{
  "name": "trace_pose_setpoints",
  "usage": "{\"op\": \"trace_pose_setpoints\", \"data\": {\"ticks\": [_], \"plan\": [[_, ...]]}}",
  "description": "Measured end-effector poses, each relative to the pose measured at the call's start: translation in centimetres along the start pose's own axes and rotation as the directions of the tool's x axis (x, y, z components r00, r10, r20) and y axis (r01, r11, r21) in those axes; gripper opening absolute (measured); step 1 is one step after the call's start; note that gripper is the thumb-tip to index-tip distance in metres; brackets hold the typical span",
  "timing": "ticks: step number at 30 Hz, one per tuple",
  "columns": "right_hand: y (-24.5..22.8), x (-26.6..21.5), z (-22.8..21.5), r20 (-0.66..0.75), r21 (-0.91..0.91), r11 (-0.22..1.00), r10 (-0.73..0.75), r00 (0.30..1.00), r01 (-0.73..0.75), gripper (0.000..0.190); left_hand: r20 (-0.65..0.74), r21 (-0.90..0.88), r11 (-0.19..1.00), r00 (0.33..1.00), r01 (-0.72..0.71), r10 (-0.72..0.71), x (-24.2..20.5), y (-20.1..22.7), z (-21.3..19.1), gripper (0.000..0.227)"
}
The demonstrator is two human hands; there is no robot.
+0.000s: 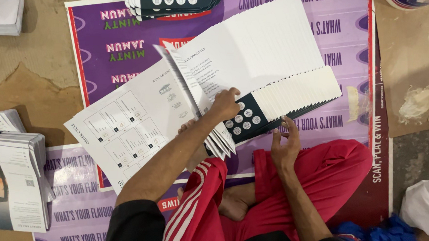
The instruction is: The person sits on the floor and applies glue to the spine of a booklet using a small block. They press the glued spine against a larger stack of booklets to adhere it, repeating this process for multiple units. The person occasionally wipes the glue block with a cloth.
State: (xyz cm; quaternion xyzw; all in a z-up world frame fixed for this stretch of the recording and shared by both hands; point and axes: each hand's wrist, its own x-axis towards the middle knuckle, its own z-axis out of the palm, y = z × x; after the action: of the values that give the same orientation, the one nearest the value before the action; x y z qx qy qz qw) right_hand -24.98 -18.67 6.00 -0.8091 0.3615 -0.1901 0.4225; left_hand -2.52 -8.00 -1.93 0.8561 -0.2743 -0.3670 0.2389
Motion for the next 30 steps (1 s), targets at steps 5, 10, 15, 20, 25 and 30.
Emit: {"op": "trace_pose_setpoints", "data": {"ticks": [5, 10, 15, 20, 25, 30], "plan": [[0.3, -0.2, 0.0, -0.001, 0.016, 1.0, 0.015, 1.0, -0.015, 0.043, 0.115, 0.068, 0.996, 0.991, 0.065, -0.072, -0.1, 1.3, -1.7, 0.029], [0.4, -0.4, 0.2, 0.041, -0.077, 0.997, -0.028, 0.999, 0.031, 0.043, 0.326, -0.15, 0.96, 0.928, 0.236, -0.177, -0.7, 2.7, -4.2, 0.044], [-0.1, -0.9, 0.8, 0.061, -0.213, 0.961, -0.166, 0.984, 0.176, 0.044, 0.387, -0.228, 0.942, 0.911, 0.246, -0.144, -1.8, 2.8, -6.4, 0.062], [-1.2, -1.1, 1.1, 0.076, -0.16, 0.964, -0.202, 0.977, 0.211, 0.044, 0.485, -0.247, 0.931, 0.866, 0.27, -0.123, -1.9, 2.5, -6.3, 0.071], [-2.9, 0.4, 2.2, 0.14, -0.166, 0.964, -0.186, 0.972, 0.209, 0.023, 0.241, -0.389, 0.869, 0.944, 0.305, -0.223, -2.2, 4.7, -8.0, 0.055], [-4.9, -0.5, 3.7, 0.246, 0.45, 0.89, -0.042, 0.968, -0.076, 0.041, -0.525, -0.201, 0.908, 0.823, -0.366, 0.216, 0.0, 7.2, -8.8, 0.039]]}}
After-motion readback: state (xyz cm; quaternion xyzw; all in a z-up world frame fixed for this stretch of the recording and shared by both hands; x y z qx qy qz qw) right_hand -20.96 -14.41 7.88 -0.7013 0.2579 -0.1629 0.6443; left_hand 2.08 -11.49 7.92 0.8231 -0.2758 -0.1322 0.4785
